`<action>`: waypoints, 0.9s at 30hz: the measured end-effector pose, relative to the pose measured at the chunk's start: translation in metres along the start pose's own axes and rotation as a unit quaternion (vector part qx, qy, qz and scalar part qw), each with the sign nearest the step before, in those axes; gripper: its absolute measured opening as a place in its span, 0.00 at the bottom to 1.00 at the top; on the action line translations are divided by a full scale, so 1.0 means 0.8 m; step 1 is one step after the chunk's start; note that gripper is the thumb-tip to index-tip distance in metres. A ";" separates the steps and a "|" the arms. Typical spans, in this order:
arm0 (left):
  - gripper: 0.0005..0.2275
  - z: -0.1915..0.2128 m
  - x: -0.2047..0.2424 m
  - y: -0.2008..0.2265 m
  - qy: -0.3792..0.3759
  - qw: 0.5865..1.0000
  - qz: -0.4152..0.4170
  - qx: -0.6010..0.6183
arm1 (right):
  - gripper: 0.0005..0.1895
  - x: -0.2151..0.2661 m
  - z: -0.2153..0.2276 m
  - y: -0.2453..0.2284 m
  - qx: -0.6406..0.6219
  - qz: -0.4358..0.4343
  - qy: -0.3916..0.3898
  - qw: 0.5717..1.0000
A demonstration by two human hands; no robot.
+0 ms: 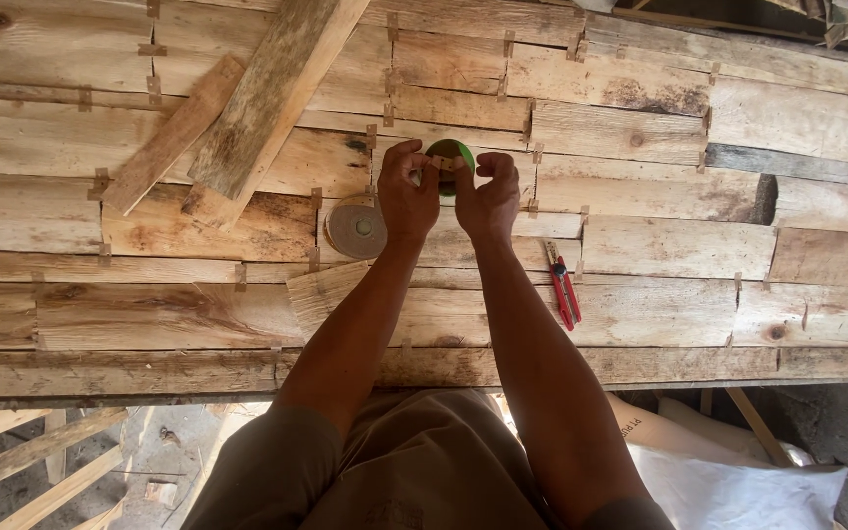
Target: The recorder uses a craft knife to trim and clean pieces of bamboo on a bamboo surface.
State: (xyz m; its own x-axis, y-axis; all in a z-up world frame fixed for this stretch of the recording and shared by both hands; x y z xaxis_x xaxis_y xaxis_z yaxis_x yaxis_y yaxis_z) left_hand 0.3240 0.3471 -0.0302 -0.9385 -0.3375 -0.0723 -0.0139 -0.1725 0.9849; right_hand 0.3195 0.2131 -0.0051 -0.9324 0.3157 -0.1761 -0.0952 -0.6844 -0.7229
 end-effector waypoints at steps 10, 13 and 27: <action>0.04 -0.002 0.001 0.013 -0.004 1.000 -0.011 -0.016 | 0.27 -0.006 -0.023 -0.002 0.018 -0.107 -0.013 0.994; 0.02 -0.006 -0.001 0.005 0.013 0.999 -0.017 -0.048 | 0.21 -0.009 -0.024 0.013 -0.029 -0.143 -0.004 0.989; 0.05 0.021 0.098 0.070 -0.099 0.989 -0.014 0.107 | 0.13 0.079 0.097 -0.028 -0.250 -0.194 -0.107 0.943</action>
State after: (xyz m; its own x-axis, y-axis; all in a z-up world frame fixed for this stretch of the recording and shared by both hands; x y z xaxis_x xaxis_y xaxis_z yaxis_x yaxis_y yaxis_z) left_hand 0.2441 0.3263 0.0218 -0.9854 -0.1446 -0.0897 -0.0946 0.0277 0.9951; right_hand 0.2359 0.1976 0.0519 -0.9156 0.3014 0.2662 -0.3166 -0.1323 -0.9393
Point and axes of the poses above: each hand's wrist, its own x-axis away from the middle knuckle, its own z-axis out of the back of the hand, y = z × x, the point moved 2 cm from there along -x, towards the middle knuckle, and after that the axes turned 1 degree about -x, right-handed, at the moved point
